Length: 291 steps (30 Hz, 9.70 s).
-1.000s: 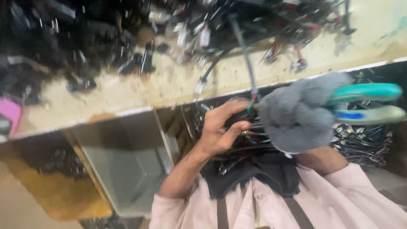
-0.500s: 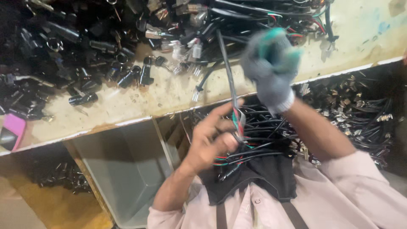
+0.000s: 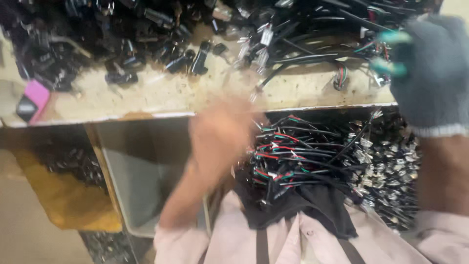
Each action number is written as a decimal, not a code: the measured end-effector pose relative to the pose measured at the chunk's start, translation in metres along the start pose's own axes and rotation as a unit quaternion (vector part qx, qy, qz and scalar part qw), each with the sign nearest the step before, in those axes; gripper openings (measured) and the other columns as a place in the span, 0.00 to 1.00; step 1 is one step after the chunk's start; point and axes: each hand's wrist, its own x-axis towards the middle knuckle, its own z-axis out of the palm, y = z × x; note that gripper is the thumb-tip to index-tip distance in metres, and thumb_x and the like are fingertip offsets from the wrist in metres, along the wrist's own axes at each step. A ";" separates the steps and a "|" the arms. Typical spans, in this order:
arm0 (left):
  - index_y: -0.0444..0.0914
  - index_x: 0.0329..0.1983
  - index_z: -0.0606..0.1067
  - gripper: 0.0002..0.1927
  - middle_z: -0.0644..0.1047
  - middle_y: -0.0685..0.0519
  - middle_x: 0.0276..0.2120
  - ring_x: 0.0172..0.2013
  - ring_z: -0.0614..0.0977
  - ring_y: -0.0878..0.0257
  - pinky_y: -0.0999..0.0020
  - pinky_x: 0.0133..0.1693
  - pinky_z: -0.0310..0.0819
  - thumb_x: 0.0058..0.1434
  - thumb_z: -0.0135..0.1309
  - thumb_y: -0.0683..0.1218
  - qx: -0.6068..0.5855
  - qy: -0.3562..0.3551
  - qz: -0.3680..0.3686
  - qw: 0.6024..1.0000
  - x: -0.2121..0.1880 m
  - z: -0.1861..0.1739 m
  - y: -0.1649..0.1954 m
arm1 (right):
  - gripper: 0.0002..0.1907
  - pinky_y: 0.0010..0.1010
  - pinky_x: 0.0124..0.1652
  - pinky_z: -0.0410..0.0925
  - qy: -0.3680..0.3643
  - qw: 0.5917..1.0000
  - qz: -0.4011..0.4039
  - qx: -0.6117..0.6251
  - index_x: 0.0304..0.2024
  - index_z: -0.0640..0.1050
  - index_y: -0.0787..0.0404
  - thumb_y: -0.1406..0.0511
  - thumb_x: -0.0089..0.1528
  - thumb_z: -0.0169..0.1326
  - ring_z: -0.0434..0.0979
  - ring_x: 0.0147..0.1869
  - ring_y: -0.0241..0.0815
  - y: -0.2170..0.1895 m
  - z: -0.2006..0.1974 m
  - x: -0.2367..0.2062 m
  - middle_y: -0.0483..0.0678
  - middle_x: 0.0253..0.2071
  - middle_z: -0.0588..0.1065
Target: The person repeatedly picks up wire harnesses from a pile on a workbench and uses pliers to cut off the ends. The person handles the wires one at a time, cutting and discarding the pieces.
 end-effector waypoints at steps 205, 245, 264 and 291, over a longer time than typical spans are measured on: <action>0.32 0.62 0.68 0.24 0.81 0.41 0.50 0.45 0.86 0.54 0.64 0.50 0.81 0.71 0.60 0.49 -0.642 -0.021 0.022 0.766 -0.009 0.038 0.064 | 0.07 0.33 0.31 0.71 -0.020 0.844 0.106 0.525 0.43 0.76 0.63 0.73 0.63 0.58 0.77 0.35 0.46 -0.065 0.005 -0.062 0.53 0.40 0.76; 0.35 0.66 0.68 0.23 0.75 0.54 0.45 0.41 0.76 0.70 0.74 0.47 0.73 0.70 0.56 0.45 -0.795 -0.098 -0.139 0.583 -0.015 0.063 0.015 | 0.15 0.45 0.34 0.69 -0.071 0.996 0.048 0.033 0.43 0.78 0.62 0.70 0.53 0.64 0.76 0.37 0.56 -0.034 0.028 -0.023 0.55 0.34 0.73; 0.32 0.58 0.73 0.16 0.80 0.43 0.48 0.46 0.84 0.50 0.64 0.48 0.79 0.69 0.58 0.42 -0.487 -0.003 -0.092 0.869 0.000 0.038 0.056 | 0.05 0.32 0.32 0.64 -0.102 0.753 0.261 0.595 0.40 0.73 0.57 0.69 0.65 0.56 0.70 0.31 0.38 -0.063 0.009 -0.039 0.46 0.34 0.72; 0.45 0.77 0.65 0.34 0.80 0.46 0.38 0.29 0.83 0.53 0.57 0.27 0.78 0.67 0.55 0.43 -0.087 -0.279 0.089 0.952 -0.018 0.026 0.067 | 0.06 0.30 0.22 0.64 0.108 0.949 0.011 0.298 0.41 0.75 0.66 0.70 0.65 0.59 0.73 0.27 0.42 -0.036 0.012 0.006 0.55 0.33 0.73</action>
